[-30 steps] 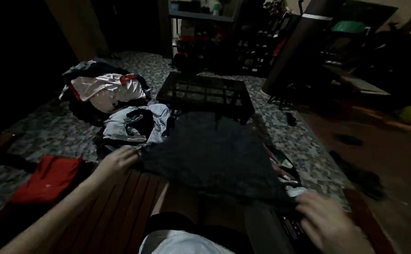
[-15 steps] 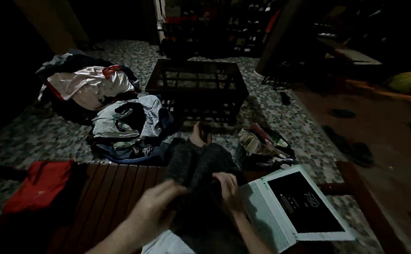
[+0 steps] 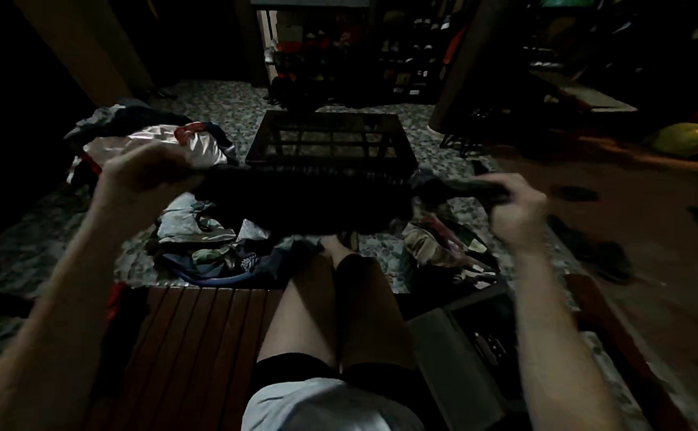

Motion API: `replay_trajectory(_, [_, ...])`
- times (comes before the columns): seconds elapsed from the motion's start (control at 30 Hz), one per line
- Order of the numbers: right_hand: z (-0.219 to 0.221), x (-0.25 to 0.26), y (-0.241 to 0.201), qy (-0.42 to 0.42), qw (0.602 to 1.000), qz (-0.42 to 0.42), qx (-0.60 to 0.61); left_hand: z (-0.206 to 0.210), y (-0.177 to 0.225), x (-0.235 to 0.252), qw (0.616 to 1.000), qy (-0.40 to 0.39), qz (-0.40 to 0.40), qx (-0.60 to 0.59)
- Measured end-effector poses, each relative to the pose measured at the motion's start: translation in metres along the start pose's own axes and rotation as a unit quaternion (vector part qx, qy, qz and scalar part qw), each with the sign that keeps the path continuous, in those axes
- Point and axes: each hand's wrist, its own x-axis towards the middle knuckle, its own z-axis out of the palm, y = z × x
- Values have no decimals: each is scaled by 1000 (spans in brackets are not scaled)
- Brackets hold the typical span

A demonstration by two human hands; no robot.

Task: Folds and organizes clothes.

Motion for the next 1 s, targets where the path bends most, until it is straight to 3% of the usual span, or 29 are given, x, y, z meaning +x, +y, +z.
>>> replay_trajectory(0.1, [-57,-62,-14,-109,990,-91,23,-18,11,-74,987,-160,-11,0])
replay_trajectory(0.2, [-81,-142,-23,-302,949,-78,37,-14,28,-155,949,-314,-10,11])
replay_trajectory(0.23, [-85,-164,-29,-399,915,-29,45,-11,38,-177,929,-368,-27,5])
replay_trajectory(0.3, [-81,-193,-40,-609,782,123,53,1,52,-216,874,-479,-76,-17])
replay_trajectory(0.33, [-70,-204,-38,-667,722,178,51,9,52,-234,843,-528,-99,-27])
replay_trajectory(0.37, [-57,-213,-32,-678,702,214,48,19,49,-246,811,-572,-118,-31])
replay_trajectory(0.4, [-43,-216,-28,-658,713,240,35,30,46,-254,788,-602,-128,-31])
replay_trajectory(0.47, [-5,-211,-19,-551,784,287,-2,53,43,-257,765,-631,-132,-5])
replay_trajectory(0.53, [43,-207,-9,-420,837,349,-20,74,46,-257,776,-622,-100,6])
replay_trajectory(0.57, [68,-209,0,-373,845,383,-16,87,43,-264,785,-616,-71,2])
replay_trajectory(0.63, [107,-214,13,-333,824,458,-5,113,35,-280,790,-609,-52,-50])
replay_trajectory(0.73, [132,-220,14,-275,825,494,-14,136,31,-298,756,-633,-113,-127])
replay_trajectory(0.83, [128,-225,12,-246,831,497,-41,137,36,-304,736,-645,-160,-133])
replay_trajectory(1.0, [113,-261,74,-209,797,562,-69,140,38,-310,736,-654,-128,-121])
